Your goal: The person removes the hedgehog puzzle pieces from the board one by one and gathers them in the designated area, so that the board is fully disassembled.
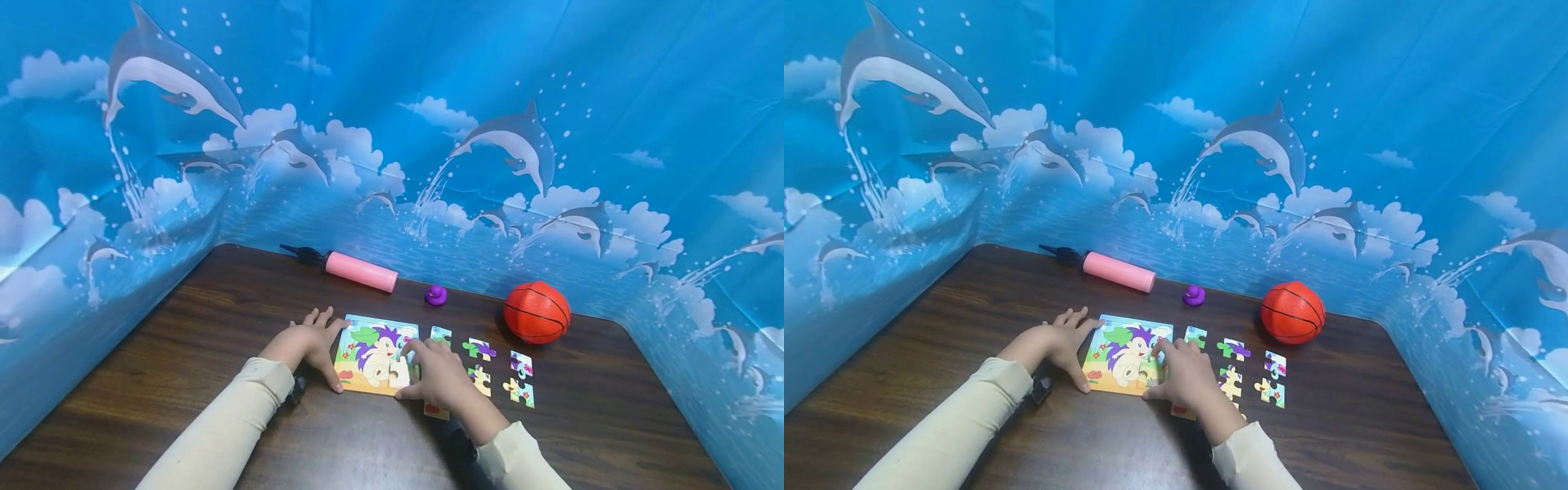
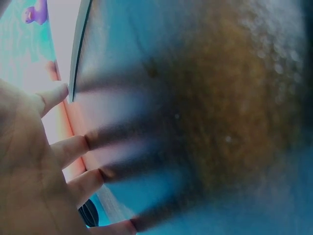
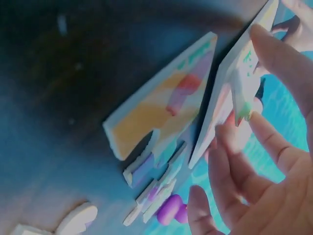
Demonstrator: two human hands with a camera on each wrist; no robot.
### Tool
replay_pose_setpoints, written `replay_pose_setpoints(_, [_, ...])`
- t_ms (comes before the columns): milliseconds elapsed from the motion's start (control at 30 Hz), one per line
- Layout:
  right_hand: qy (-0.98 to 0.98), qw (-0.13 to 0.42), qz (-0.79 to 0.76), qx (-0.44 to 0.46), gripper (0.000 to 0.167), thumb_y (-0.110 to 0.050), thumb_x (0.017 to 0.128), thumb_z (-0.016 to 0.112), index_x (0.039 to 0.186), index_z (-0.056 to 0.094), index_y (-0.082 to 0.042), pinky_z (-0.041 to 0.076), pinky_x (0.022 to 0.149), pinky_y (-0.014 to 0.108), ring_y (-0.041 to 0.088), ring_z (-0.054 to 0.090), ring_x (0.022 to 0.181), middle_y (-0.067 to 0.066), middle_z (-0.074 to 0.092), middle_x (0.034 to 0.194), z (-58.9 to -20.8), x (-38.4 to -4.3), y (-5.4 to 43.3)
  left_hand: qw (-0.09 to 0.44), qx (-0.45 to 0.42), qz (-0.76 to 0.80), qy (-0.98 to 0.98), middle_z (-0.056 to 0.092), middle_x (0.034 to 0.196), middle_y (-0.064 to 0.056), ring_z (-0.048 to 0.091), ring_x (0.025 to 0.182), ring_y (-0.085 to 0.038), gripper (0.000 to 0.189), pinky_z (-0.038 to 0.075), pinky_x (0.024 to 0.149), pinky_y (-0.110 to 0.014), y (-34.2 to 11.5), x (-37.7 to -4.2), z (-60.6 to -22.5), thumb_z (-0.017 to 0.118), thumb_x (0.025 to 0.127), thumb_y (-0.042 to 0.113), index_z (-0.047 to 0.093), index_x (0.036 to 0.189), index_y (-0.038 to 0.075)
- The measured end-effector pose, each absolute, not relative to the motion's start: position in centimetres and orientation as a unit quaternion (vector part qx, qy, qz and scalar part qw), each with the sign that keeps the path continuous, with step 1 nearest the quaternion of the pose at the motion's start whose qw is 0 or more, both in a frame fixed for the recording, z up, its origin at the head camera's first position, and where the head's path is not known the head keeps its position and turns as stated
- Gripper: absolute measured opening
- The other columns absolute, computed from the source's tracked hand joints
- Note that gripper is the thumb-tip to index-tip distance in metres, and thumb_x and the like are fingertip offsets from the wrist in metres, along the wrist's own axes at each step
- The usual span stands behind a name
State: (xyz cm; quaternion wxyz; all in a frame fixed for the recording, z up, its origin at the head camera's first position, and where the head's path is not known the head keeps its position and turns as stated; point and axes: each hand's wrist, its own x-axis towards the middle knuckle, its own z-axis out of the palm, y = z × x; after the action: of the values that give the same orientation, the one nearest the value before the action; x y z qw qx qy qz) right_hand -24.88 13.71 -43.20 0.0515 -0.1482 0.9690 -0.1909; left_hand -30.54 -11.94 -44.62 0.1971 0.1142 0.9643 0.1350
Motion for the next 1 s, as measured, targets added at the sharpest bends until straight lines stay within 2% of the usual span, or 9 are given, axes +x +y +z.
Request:
replay_pose_setpoints(100, [0.962,0.054,-0.22,-0.152,0.049,-0.029,0.074,0.089,0.114,0.063,-0.024,0.049,0.077,0.044,0.017,0.057,0.086,-0.003,0.062,0.09,-43.0,-24.8,14.0,0.197,0.114,0.133,0.965,0.012,0.162,-0.023,0.007,0.147,-0.05,0.128,0.01,0.108,-0.076,-11.8,-30.1,-44.0,0.092,0.052,0.061,0.031,0.154,0.015])
replay_pose_setpoints(167, [0.953,0.06,-0.259,-0.145,0.039,-0.019,0.08,0.084,0.113,0.065,-0.023,0.05,0.07,0.039,0.015,0.058,0.08,-0.004,0.063,0.087,-42.8,-24.6,14.3,0.196,0.114,0.133,0.965,0.012,0.162,-0.023,0.007,0.147,-0.05,0.127,0.01,0.108,-0.076,-11.7,-29.9,-43.7,0.092,0.052,0.06,0.031,0.154,0.015])
replay_pose_setpoints(200, [0.947,0.062,-0.282,-0.14,0.035,-0.015,0.082,0.081,0.113,0.066,-0.023,0.05,0.066,0.036,0.015,0.058,0.078,-0.004,0.062,0.087,-42.8,-24.6,14.4,0.197,0.113,0.133,0.965,0.012,0.162,-0.023,0.007,0.147,-0.05,0.127,0.01,0.108,-0.076,-11.7,-29.8,-43.5,0.092,0.053,0.06,0.031,0.154,0.015])
replay_pose_setpoints(300, [0.921,0.066,-0.363,-0.128,0.031,-0.007,0.087,0.075,0.116,0.069,-0.018,0.054,0.065,0.034,0.015,0.062,0.078,-0.001,0.064,0.087,-42.8,-24.5,14.9,0.197,0.114,0.134,0.965,0.012,0.162,-0.024,0.007,0.146,-0.05,0.127,0.01,0.108,-0.076,-11.7,-29.8,-43.6,0.092,0.052,0.06,0.031,0.154,0.015])
replay_pose_setpoints(433, [0.858,0.094,-0.498,-0.089,0.029,-0.007,0.091,0.07,0.12,0.068,-0.003,0.06,0.071,0.037,0.02,0.068,0.082,0.006,0.069,0.09,-42.9,-24.4,16.0,0.201,0.116,0.134,0.963,0.011,0.162,-0.024,0.005,0.147,-0.05,0.128,0.008,0.108,-0.076,-11.7,-29.5,-43.2,0.092,0.052,0.061,0.029,0.154,0.015])
replay_pose_setpoints(567, [0.8,0.126,-0.585,-0.048,0.032,-0.013,0.093,0.069,0.117,0.066,0.007,0.06,0.078,0.042,0.021,0.07,0.088,0.01,0.072,0.1,-42.9,-23.8,18.3,0.205,0.12,0.134,0.962,0.01,0.162,-0.025,0.005,0.146,-0.05,0.131,0.007,0.108,-0.077,-11.6,-29.4,-42.8,0.092,0.051,0.061,0.028,0.155,0.014])
replay_pose_setpoints(767, [0.782,0.139,-0.607,0.008,0.037,-0.018,0.092,0.071,0.118,0.066,0.008,0.059,0.081,0.039,0.019,0.07,0.088,0.009,0.071,0.105,-43.0,-21.4,23.8,0.199,0.118,0.141,0.963,0.01,0.162,-0.024,0.004,0.147,-0.05,0.132,0.007,0.107,-0.077,-11.7,-29.9,-43.7,0.092,0.05,0.062,0.028,0.155,0.015])
replay_pose_setpoints(1000, [0.816,0.109,-0.562,0.081,0.036,-0.013,0.093,0.07,0.118,0.066,0.011,0.06,0.078,0.04,0.017,0.07,0.087,0.012,0.071,0.109,-43.5,-18.4,30.5,0.199,0.121,0.139,0.963,0.011,0.161,-0.026,0.005,0.145,-0.052,0.135,0.007,0.106,-0.079,-11.8,-29.9,-43.6,0.091,0.047,0.066,0.029,0.154,0.013])
